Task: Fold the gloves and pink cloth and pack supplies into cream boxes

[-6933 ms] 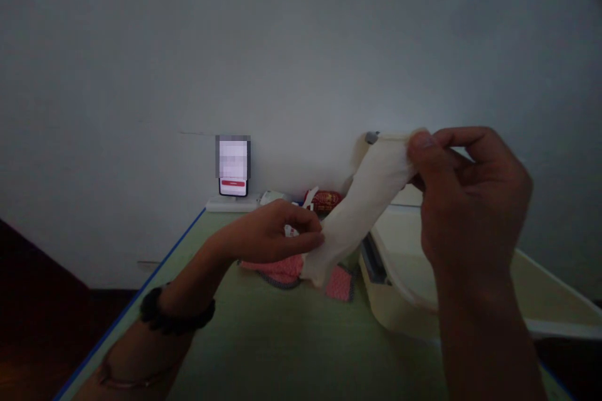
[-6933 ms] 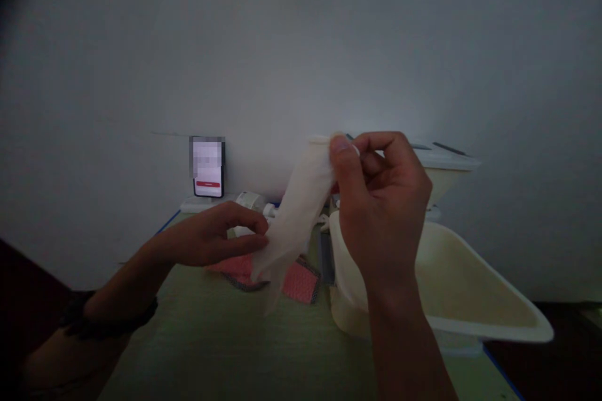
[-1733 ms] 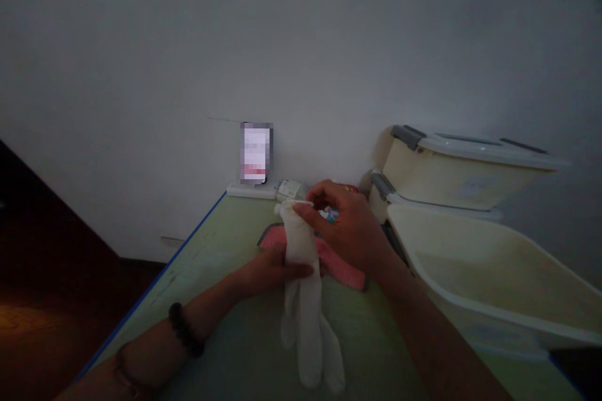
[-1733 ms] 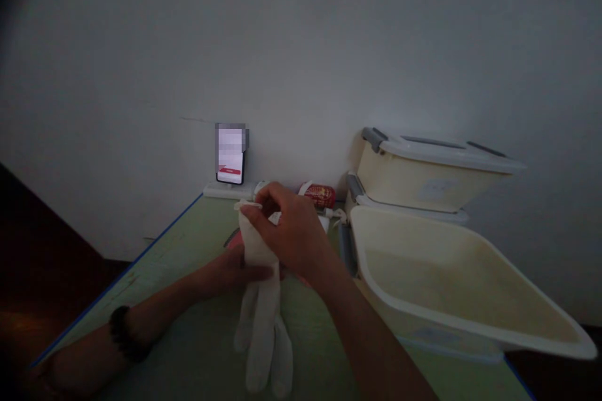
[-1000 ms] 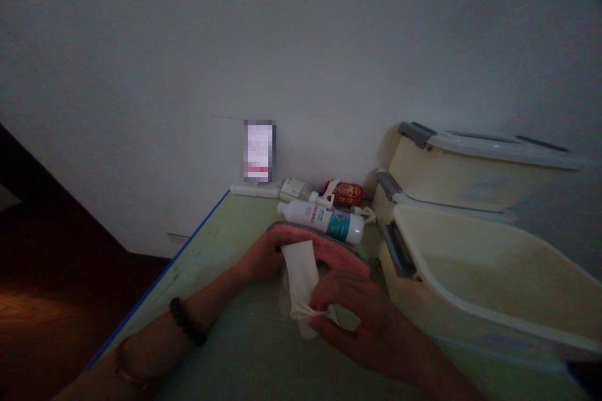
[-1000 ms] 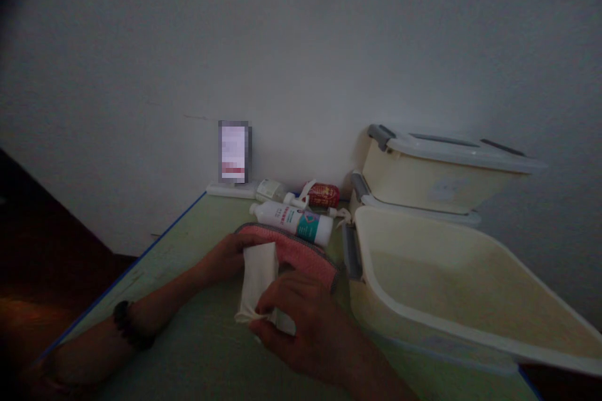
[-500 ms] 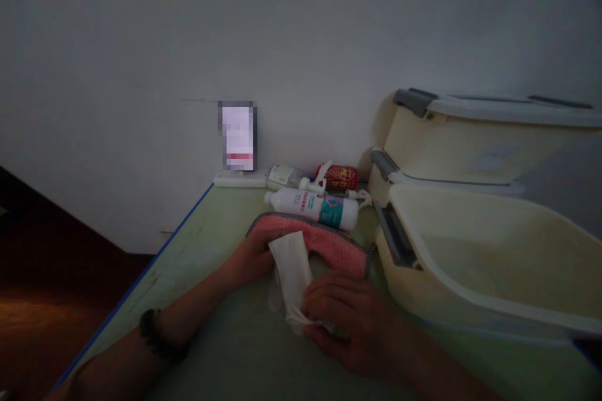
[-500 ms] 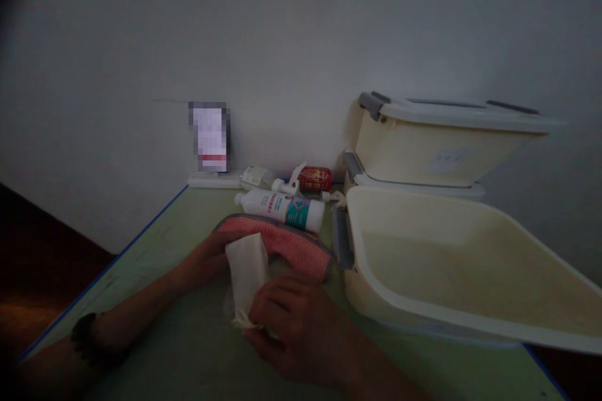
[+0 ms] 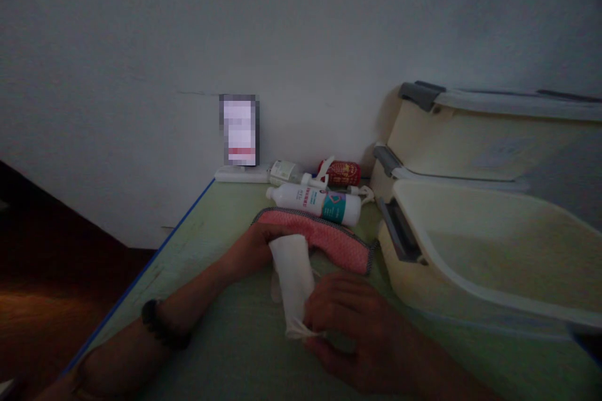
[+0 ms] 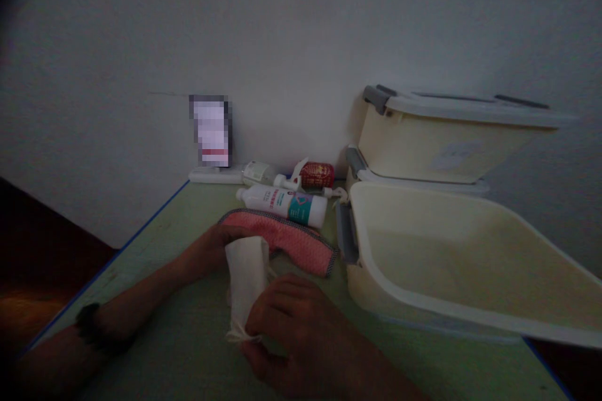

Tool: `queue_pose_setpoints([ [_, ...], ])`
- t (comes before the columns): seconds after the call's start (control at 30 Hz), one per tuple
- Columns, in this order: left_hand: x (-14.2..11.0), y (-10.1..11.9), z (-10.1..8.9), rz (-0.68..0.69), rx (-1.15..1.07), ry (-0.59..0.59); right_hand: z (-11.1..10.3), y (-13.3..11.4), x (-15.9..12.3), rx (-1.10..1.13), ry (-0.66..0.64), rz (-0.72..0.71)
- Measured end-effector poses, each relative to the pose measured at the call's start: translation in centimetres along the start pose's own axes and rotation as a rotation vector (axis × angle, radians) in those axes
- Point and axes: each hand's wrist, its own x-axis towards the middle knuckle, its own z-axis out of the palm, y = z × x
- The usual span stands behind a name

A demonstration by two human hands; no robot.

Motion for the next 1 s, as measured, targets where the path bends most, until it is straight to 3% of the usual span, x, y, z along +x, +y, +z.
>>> queue_pose_setpoints([
  [0.2, 0.1, -0.3, 0.1, -0.037, -0.014, 0.101, 0.1, 0.8, -0.1, -0.054, -0.079, 0.048],
  [0.43, 0.2, -0.7, 0.0, -0.007, -0.012, 0.069, -0.4, 0.9, -0.2, -0.054, -0.180, 0.179],
  [0.53, 0.2, -0.6, 0.0, 0.027, -0.031, 0.068, -0.6, 0.6, -0.2, 0.020, -0.089, 0.226],
  [0.73, -0.1, 0.2, 0.4, 0.146, -0.110, 0.049, -0.1, 1.1, -0.1, 0.095, 0.283, 0.397],
  [1.0, -0.4, 1.8, 1.7, 0.229, -0.091, 0.097, 0.1, 1.2, 0.5, 0.093, 0.281, 0.344],
])
